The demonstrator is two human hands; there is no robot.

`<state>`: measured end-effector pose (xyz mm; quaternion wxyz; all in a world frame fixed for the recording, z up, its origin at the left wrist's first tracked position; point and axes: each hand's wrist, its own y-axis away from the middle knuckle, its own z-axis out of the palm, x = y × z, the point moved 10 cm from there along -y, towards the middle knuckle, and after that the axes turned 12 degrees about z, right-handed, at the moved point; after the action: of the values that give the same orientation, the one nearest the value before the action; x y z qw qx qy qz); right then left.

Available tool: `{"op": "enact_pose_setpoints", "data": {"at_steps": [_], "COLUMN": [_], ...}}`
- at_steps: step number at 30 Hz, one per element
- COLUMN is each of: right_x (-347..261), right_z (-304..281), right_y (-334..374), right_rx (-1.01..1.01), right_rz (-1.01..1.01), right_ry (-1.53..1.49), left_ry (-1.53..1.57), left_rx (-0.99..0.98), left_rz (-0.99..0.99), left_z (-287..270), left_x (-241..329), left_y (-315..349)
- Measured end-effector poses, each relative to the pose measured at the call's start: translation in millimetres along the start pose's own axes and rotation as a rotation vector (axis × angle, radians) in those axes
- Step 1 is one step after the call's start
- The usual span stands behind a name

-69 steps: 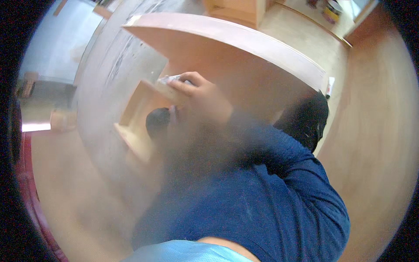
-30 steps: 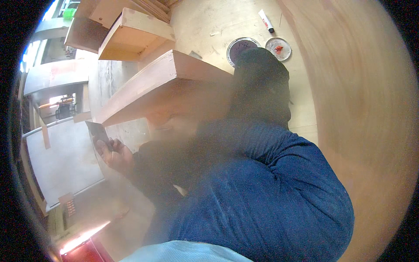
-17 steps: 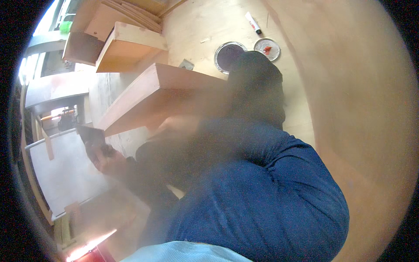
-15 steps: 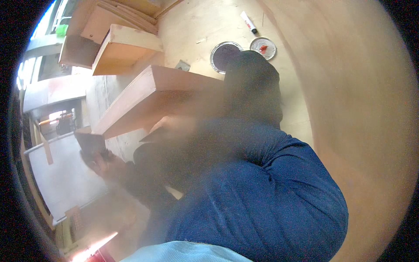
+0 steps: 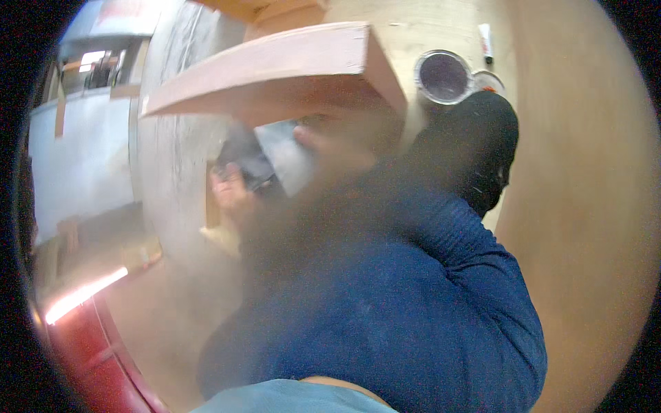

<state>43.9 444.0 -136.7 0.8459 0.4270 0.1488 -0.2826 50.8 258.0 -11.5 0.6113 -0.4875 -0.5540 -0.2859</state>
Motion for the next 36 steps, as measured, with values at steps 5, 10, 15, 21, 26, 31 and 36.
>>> {"op": "enact_pose_setpoints", "data": {"at_steps": [5,10,15,21,26,31,36], "right_x": [-10,0,1,-3,-11,-1,21], "right_z": [9,26,-1,9,26,34,61], "right_y": [-35,-40,-38,-43,-32,-39,-37], "right_rx": [0.011,0.047,0.432,0.372,0.454,0.227,-0.052], "right_rz": [-0.416,-0.403,-0.397,-0.629,-0.646,-0.668,-0.203], "right_ry": [0.266,0.282,0.386,0.344,0.526,0.683,0.817], "left_ry": [0.142,0.116,-0.061,-0.201,-0.410,-0.469,-0.607], "left_rx": [0.017,0.074,0.148,0.019,-0.220,-0.330,-0.279], "left_rz": [0.012,-0.027,0.001,-0.155,-0.036,0.082,0.209], "left_z": [-4,-33,-75,-89,-79,-65,-56], "left_x": [0,-15,-10,-25,-12,-17,4], "left_y": [9,11,8,12,12,11,-1]}}
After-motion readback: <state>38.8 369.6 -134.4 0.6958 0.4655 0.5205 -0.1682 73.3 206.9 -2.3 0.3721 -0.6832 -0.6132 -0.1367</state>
